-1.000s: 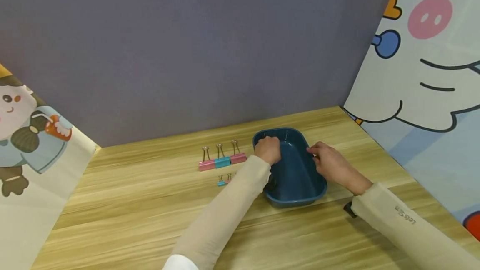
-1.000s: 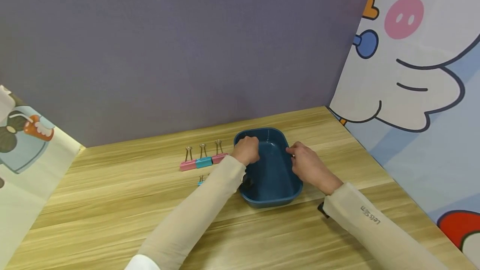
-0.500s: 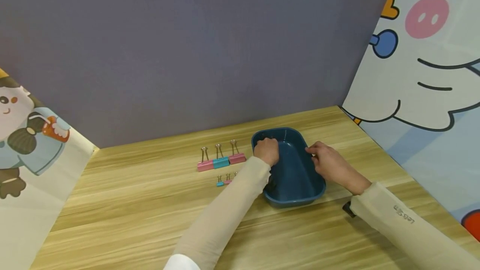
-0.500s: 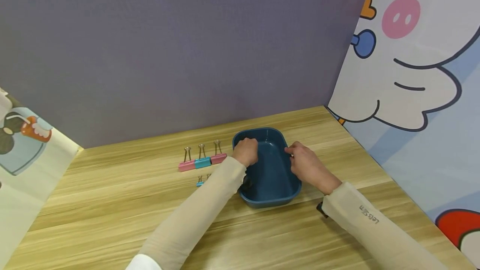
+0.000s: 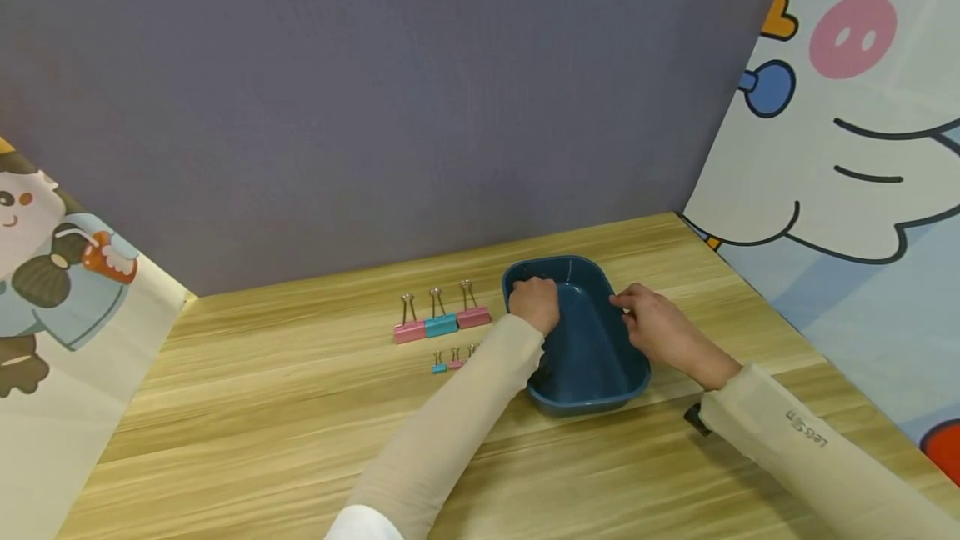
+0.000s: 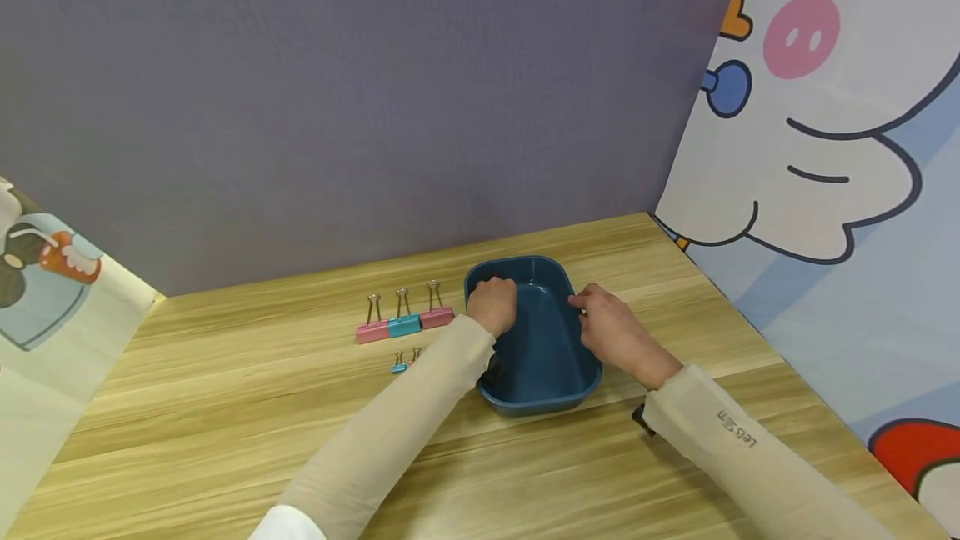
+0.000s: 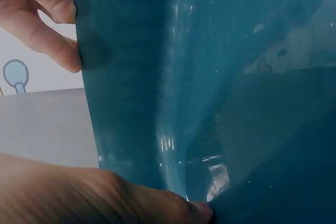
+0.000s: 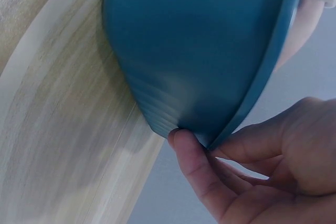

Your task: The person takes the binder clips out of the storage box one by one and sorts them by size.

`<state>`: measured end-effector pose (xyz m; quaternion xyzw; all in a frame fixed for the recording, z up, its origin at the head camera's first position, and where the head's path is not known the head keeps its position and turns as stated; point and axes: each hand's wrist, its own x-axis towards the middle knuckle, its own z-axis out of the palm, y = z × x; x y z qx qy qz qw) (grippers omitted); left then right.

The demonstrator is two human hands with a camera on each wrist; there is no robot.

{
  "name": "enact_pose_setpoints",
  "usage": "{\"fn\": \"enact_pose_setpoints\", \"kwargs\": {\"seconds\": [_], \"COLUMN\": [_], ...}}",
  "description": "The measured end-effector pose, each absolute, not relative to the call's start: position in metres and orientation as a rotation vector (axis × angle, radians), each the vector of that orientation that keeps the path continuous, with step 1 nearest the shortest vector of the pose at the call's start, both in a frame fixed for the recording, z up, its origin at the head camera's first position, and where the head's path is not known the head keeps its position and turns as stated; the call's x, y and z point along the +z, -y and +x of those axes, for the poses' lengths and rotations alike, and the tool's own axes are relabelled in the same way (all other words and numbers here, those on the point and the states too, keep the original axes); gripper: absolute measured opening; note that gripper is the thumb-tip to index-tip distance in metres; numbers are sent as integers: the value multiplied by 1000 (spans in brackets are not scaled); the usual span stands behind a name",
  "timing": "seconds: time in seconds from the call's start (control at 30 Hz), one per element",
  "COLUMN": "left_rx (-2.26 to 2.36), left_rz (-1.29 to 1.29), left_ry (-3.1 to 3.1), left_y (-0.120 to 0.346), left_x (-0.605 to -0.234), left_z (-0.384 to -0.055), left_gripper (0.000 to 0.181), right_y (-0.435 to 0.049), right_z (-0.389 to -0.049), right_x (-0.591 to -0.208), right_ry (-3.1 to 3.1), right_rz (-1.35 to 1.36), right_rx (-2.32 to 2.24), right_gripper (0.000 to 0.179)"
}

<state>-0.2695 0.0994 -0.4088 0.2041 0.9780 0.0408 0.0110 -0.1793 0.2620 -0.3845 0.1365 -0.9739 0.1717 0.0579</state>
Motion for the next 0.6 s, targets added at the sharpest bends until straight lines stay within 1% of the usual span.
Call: {"fn": "enact_pose_setpoints", "kwargs": {"seconds": [0.13, 0.3, 0.47, 0.6], "left_rx": [217, 411, 546, 579], "left_rz": [656, 737, 831, 923], "left_ry": [-3022, -2986, -2956, -2923], "left_y": [-97, -94, -92, -91], "left_x": [-409, -407, -396, -387], "left_z": [-270, -273, -274, -272], "left_gripper": [23, 15, 5, 13], "right_y": [-261, -261, -261, -261], "right_z": [-179, -180, -179, -179], "right_x": [-384, -385, -385, -385], "right_ry": [2958, 2956, 2967, 2961], "right_rz": [406, 397, 384, 391], "right_rx": [522, 522, 519, 519], "right_gripper": [32, 32, 32, 32]}}
